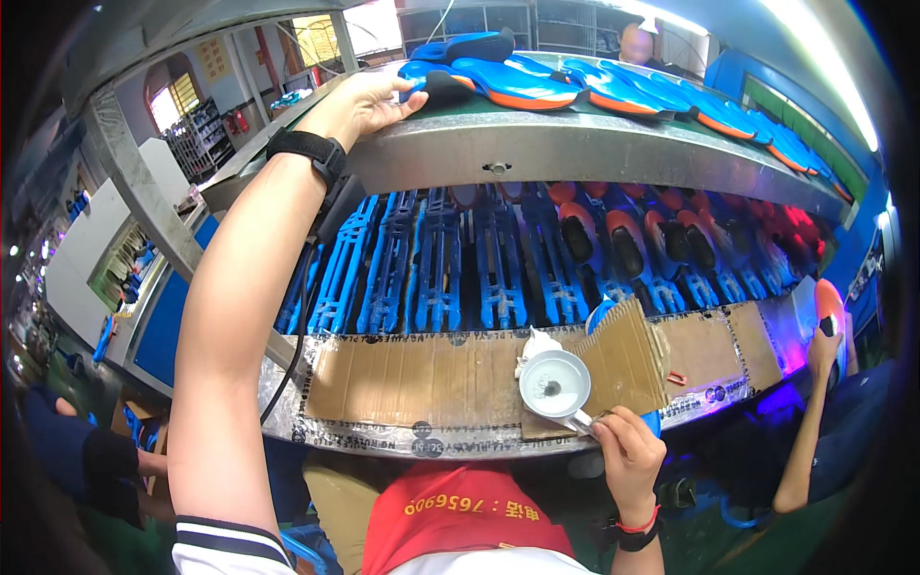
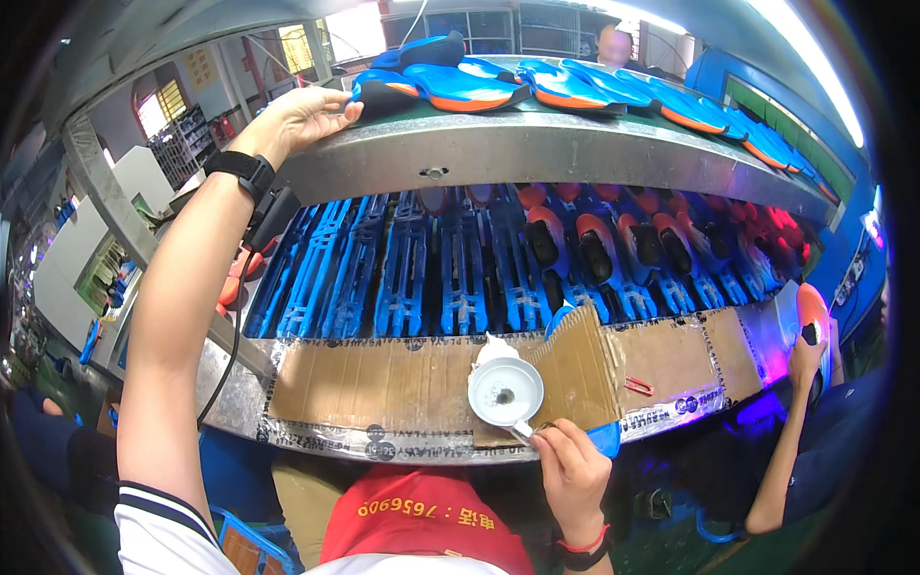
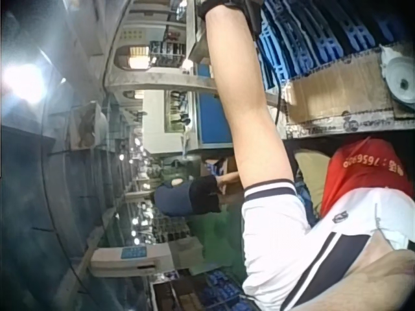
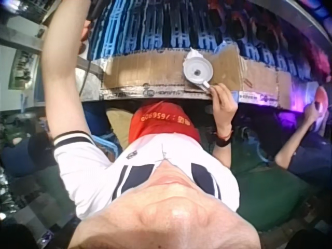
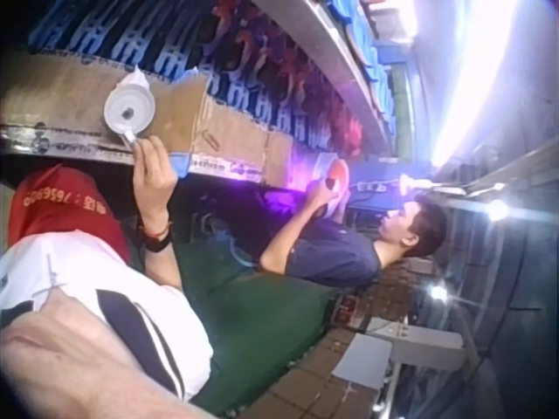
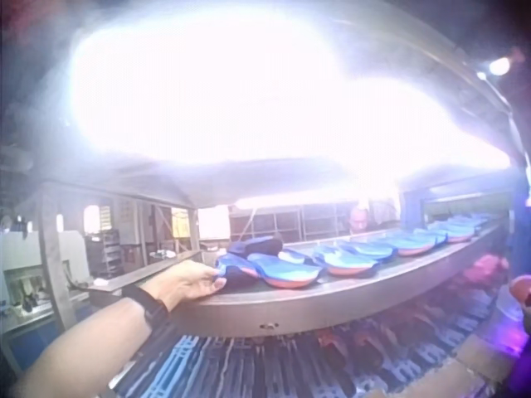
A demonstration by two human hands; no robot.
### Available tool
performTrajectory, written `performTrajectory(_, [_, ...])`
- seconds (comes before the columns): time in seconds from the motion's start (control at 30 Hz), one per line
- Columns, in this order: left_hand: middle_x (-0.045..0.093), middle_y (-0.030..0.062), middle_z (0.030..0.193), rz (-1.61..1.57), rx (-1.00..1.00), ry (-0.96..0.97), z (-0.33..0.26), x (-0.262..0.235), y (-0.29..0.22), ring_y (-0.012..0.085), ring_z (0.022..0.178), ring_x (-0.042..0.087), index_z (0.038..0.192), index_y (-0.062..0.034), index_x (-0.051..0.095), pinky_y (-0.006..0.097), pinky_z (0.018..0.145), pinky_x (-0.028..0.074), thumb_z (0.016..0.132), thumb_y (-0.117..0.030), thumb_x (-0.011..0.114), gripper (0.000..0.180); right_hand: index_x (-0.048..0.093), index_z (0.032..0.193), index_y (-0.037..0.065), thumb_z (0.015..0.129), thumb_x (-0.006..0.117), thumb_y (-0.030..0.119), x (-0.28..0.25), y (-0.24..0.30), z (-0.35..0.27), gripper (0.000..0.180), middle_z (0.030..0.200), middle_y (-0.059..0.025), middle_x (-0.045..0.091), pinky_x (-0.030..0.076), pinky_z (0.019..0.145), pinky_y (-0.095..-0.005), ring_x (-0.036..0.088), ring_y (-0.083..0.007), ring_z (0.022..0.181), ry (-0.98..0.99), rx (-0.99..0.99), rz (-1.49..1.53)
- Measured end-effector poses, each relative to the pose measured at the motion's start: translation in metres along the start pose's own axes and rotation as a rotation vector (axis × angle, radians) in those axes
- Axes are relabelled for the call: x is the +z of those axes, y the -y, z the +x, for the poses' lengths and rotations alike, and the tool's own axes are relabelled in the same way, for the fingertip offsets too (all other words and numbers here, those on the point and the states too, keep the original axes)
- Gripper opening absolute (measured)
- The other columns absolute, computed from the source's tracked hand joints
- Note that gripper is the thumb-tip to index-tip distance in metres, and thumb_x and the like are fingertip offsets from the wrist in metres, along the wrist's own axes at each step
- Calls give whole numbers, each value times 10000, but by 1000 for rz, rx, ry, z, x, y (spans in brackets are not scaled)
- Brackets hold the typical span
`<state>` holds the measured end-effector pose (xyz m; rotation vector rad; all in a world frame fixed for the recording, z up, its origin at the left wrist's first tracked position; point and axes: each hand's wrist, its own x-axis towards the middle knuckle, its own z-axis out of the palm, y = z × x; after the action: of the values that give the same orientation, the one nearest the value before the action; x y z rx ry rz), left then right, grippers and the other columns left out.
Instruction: The worker is applying adhesive or sealant to the edge of blue shoe soles and placing them on a conveyor system.
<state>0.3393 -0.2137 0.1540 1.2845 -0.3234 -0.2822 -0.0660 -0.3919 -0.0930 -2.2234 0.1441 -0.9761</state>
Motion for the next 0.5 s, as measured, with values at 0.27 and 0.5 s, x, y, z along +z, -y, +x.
performTrajectory(0.27, [470,237,1024,-29,-136,-30,19,-10,-6,236,834,585,1089,164,386,246,637,554,879,54,555,292,637,840,-16,737,718,-36,-3,-6,-2,132,832,-144,641,494,562,-319,629,-284,654,-3,2,-25])
performTrajectory(0.5, [368,294,1149,-168,113,-211,36,14,3,357,958,558,1134,208,318,409,864,571,857,130,498,339,634,842,-26,741,709,-46,-8,-7,0,128,841,-154,642,494,560,-315,631,-281,648,-8,40,-47])
